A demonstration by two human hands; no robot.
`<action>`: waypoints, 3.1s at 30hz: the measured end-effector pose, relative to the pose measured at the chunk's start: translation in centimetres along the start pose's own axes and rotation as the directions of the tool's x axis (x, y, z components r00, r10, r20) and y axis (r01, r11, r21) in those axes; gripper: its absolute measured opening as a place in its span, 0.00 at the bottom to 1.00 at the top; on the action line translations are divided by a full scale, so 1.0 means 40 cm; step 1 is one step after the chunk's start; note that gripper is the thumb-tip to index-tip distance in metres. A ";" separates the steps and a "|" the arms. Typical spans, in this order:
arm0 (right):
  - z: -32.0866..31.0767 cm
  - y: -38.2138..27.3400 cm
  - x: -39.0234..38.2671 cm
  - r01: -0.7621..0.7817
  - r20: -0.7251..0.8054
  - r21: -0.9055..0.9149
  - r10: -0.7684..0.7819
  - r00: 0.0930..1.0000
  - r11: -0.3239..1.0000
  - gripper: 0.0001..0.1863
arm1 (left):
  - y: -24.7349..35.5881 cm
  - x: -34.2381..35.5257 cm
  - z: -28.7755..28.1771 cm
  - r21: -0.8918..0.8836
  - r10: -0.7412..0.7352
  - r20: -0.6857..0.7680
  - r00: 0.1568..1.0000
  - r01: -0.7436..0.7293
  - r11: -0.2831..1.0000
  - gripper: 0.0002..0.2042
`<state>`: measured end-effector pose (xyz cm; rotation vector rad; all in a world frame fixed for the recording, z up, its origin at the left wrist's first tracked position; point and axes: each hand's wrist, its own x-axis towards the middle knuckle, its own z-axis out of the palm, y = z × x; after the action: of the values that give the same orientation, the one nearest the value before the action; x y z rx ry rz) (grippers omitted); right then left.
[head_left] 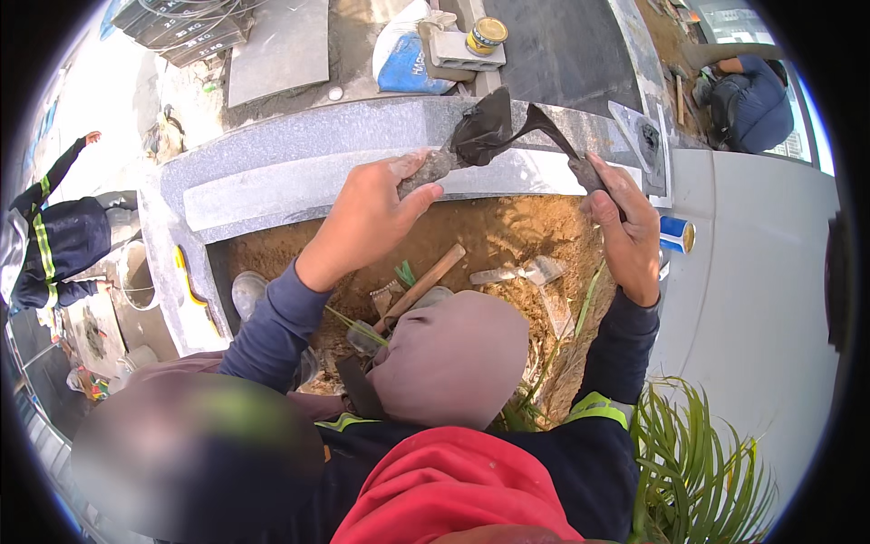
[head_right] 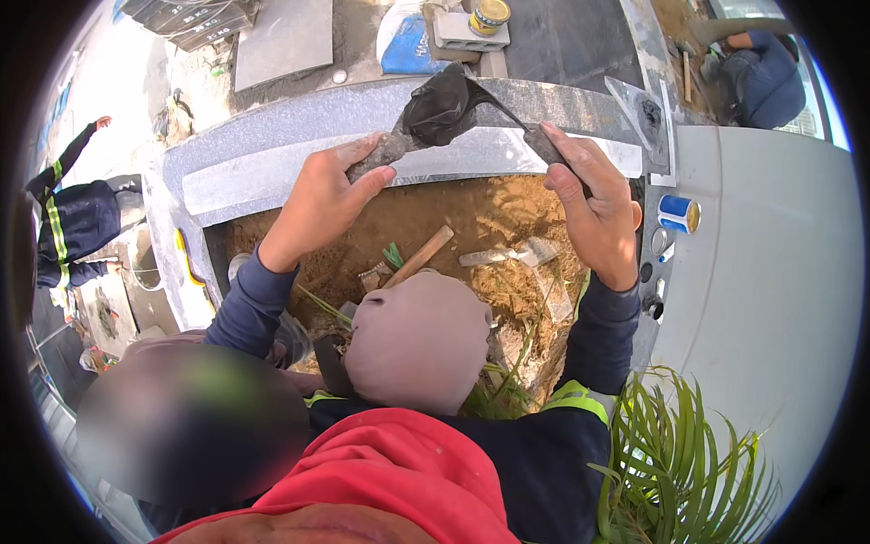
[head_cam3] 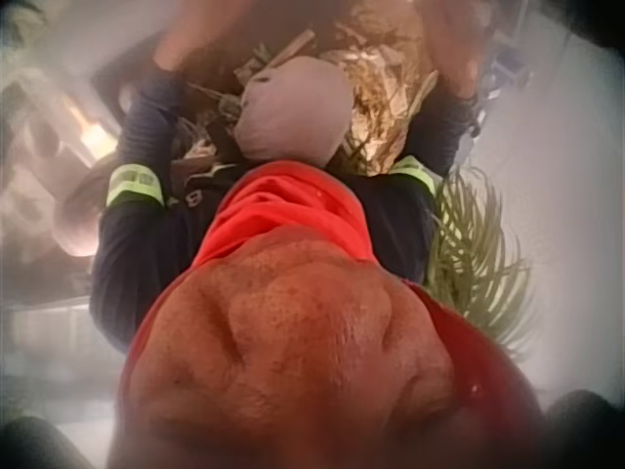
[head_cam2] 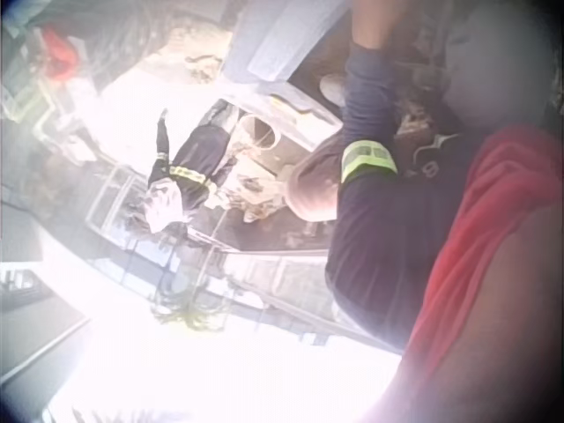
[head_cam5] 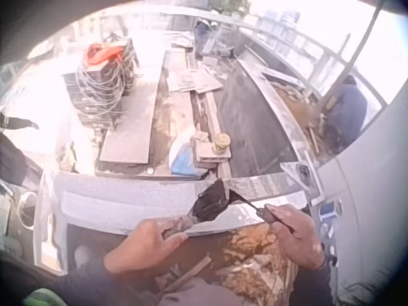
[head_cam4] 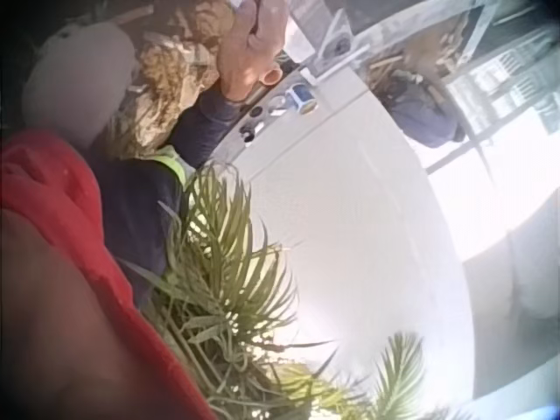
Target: The person applies mortar to the edge of a curved stone structure using a trowel and a smaller tool. They spread and smooth the mortar along the joint, occasionally scraping excess material.
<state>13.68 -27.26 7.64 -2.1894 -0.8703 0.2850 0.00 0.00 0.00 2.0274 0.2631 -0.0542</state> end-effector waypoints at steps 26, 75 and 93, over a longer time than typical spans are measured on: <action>0.013 0.153 0.083 0.212 0.074 -0.061 -0.207 0.975 0.975 0.20 | -0.066 0.005 -0.071 -0.775 0.084 0.419 0.904 0.308 0.552 0.15; 0.025 0.020 0.049 -0.120 0.025 -0.029 0.121 0.992 0.992 0.18 | -0.114 0.042 0.042 -0.395 -0.134 -0.088 0.987 0.088 0.914 0.29; 0.309 -0.096 -0.054 -0.328 0.182 0.800 0.318 0.930 0.503 0.20 | -0.019 0.027 0.163 -0.797 -0.046 -0.345 0.938 -0.266 0.543 0.19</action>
<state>4.65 -19.83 1.67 -1.4064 -0.1913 0.7320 1.41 -5.28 -3.80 1.0459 0.2913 0.4346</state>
